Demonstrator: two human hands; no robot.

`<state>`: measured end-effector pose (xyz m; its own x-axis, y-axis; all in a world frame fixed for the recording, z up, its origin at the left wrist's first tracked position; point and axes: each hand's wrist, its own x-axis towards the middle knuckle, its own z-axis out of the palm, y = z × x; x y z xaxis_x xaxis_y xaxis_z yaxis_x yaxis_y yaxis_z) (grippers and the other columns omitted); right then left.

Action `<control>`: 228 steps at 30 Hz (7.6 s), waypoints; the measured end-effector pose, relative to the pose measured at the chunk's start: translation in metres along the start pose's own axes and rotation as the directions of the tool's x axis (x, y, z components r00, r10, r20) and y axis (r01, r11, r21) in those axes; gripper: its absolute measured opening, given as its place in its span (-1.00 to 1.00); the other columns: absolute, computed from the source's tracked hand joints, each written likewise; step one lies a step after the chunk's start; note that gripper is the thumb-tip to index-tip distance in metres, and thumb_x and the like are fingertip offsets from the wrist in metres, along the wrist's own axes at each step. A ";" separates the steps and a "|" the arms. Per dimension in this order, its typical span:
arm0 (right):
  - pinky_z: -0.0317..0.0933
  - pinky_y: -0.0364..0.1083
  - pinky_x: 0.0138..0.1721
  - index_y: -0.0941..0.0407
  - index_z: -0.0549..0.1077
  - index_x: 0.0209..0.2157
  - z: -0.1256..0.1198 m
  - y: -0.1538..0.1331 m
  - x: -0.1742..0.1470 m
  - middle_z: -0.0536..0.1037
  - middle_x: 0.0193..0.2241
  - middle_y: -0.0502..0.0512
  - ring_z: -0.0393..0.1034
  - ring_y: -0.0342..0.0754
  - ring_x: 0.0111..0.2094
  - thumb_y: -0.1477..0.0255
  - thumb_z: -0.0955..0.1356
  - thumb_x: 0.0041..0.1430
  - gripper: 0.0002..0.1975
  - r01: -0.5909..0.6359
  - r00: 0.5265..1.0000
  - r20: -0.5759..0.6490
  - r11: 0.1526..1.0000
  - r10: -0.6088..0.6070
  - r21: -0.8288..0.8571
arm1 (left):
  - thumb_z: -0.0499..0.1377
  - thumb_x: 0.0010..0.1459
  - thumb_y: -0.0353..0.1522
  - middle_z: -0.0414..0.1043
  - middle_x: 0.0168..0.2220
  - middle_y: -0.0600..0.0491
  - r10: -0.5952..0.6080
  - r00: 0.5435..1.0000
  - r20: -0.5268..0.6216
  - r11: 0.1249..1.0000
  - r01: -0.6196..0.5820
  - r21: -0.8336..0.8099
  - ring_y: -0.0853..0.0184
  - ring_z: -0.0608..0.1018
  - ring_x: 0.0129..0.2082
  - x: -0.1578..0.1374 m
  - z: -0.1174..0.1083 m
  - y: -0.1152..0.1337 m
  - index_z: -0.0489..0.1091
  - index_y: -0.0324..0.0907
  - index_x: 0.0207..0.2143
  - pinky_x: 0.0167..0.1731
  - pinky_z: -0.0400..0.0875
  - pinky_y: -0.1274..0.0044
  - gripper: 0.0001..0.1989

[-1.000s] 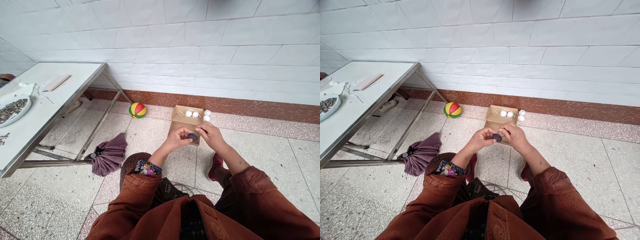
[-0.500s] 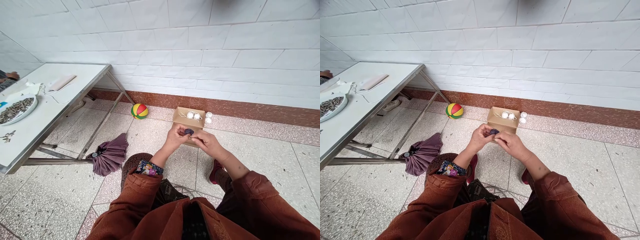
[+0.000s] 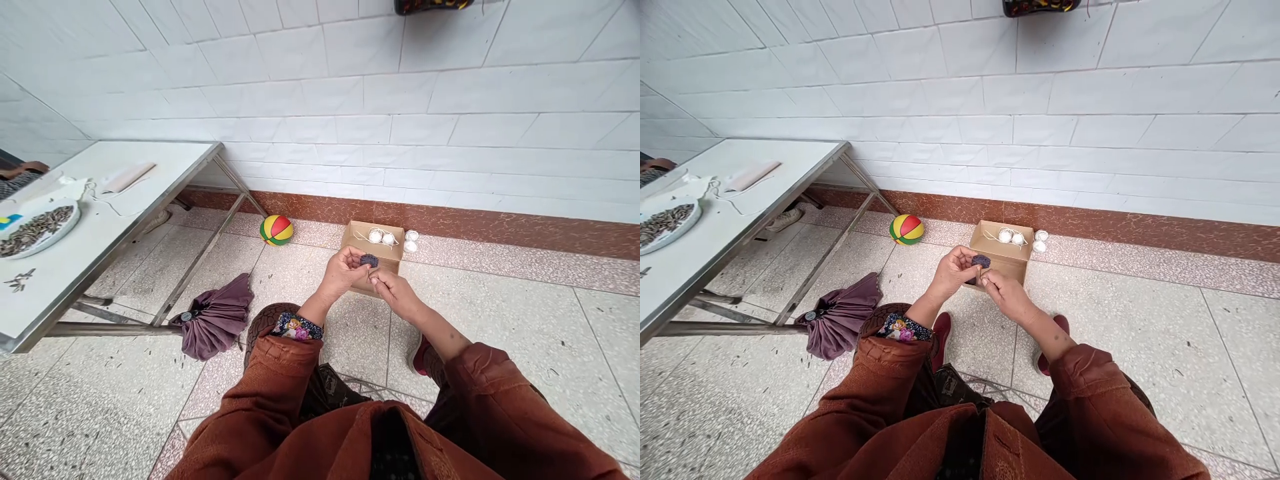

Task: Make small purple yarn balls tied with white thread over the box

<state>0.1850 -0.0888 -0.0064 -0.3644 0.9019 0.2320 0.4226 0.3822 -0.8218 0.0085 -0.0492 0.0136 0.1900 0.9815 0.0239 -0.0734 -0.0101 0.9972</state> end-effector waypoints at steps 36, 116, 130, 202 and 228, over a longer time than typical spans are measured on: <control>0.32 -0.07 -0.26 0.05 0.53 -0.27 0.049 0.025 0.002 0.54 -0.38 0.07 0.46 -0.02 -0.33 0.27 0.27 0.41 -0.74 -0.018 1.000 0.015 0.996 0.020 -0.091 | 0.41 -0.12 -0.38 0.46 -0.34 0.13 -0.098 0.995 0.001 0.990 0.097 -0.099 0.44 0.51 -0.36 -0.030 -0.044 -0.044 0.31 -0.16 -0.15 -0.28 0.36 0.56 -0.52; 0.35 -0.03 -0.20 0.05 0.45 -0.19 0.040 -0.090 -0.124 0.56 -0.30 0.11 0.46 0.02 -0.26 0.28 0.22 0.44 -0.78 -0.058 0.934 -0.355 0.997 0.038 -0.046 | 0.44 -0.01 -0.31 0.58 -0.17 -0.01 -0.211 0.956 0.203 0.882 0.276 -0.382 0.35 0.64 -0.27 -0.167 0.013 0.059 0.45 -0.21 -0.14 -0.20 0.51 0.49 -0.60; 0.36 -0.02 -0.23 0.03 0.56 -0.18 0.011 -0.116 -0.128 0.54 -0.36 0.12 0.46 0.01 -0.30 0.28 0.26 0.45 -0.75 0.071 0.979 -0.166 0.967 -0.114 -0.245 | 0.39 -0.03 -0.38 0.56 -0.36 0.06 -0.065 0.986 0.151 0.997 0.058 0.050 0.40 0.53 -0.38 -0.139 0.009 0.038 0.53 -0.19 -0.17 -0.29 0.42 0.53 -0.69; 0.35 -0.05 -0.23 0.05 0.51 -0.21 0.026 -0.111 -0.116 0.52 -0.34 0.10 0.44 -0.02 -0.29 0.36 0.28 0.44 -0.82 0.204 0.972 -0.096 0.971 -0.216 -0.121 | 0.32 -0.06 -0.51 0.40 -0.29 0.14 0.100 0.991 0.085 0.990 -0.107 0.092 0.42 0.49 -0.29 -0.144 -0.001 0.037 0.21 -0.13 0.05 -0.19 0.38 0.51 -0.39; 0.36 -0.08 -0.30 0.05 0.51 -0.31 0.028 -0.079 -0.083 0.52 -0.42 0.05 0.46 -0.03 -0.36 0.30 0.27 0.44 -0.74 0.056 0.979 -0.186 0.991 -0.077 -0.118 | 0.35 -0.03 -0.39 0.41 -0.32 0.16 -0.025 0.968 0.251 0.983 0.070 -0.173 0.46 0.47 -0.34 -0.150 -0.010 0.028 0.23 -0.11 0.09 -0.26 0.33 0.54 -0.38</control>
<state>0.1587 -0.1991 0.0246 -0.2349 0.8914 0.3875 0.4965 0.4527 -0.7406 -0.0321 -0.1950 0.0370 0.4314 0.9020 0.0162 -0.2278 0.0915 0.9694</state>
